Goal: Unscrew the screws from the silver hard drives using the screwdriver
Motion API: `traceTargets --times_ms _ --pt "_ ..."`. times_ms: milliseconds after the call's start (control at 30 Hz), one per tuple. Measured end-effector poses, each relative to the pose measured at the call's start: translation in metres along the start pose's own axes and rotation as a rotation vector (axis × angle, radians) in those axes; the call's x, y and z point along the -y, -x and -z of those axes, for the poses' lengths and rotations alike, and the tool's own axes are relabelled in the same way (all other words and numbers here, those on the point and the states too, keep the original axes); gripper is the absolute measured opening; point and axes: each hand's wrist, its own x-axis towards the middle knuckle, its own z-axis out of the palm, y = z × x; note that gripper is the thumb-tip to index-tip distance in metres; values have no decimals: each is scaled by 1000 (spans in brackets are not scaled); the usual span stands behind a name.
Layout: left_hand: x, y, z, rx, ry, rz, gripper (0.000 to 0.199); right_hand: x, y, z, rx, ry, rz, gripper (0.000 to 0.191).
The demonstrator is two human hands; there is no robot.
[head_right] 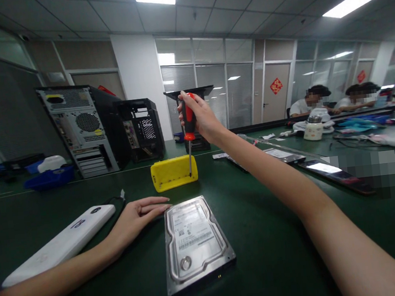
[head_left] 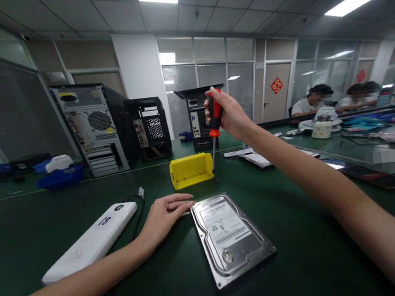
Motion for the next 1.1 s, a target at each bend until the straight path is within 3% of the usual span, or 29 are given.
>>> traceTargets --times_ms 367,600,700,833,967,1100 --pt "-10 4 -3 -19 38 39 37 -4 0 -1 13 -38 -21 39" --pt "-4 3 -2 -3 35 7 35 -8 2 -4 -13 -151 -87 38" --pt "-1 1 -1 3 54 2 35 -6 7 -9 -45 -184 -150 40" --pt "2 1 -1 6 106 6 33 -3 18 -24 30 -152 -202 44" --pt "5 -1 -1 25 160 5 32 -6 26 -40 108 -121 -132 43" --pt "8 -4 -2 3 174 6 29 -17 22 -49 49 -154 -20 40"
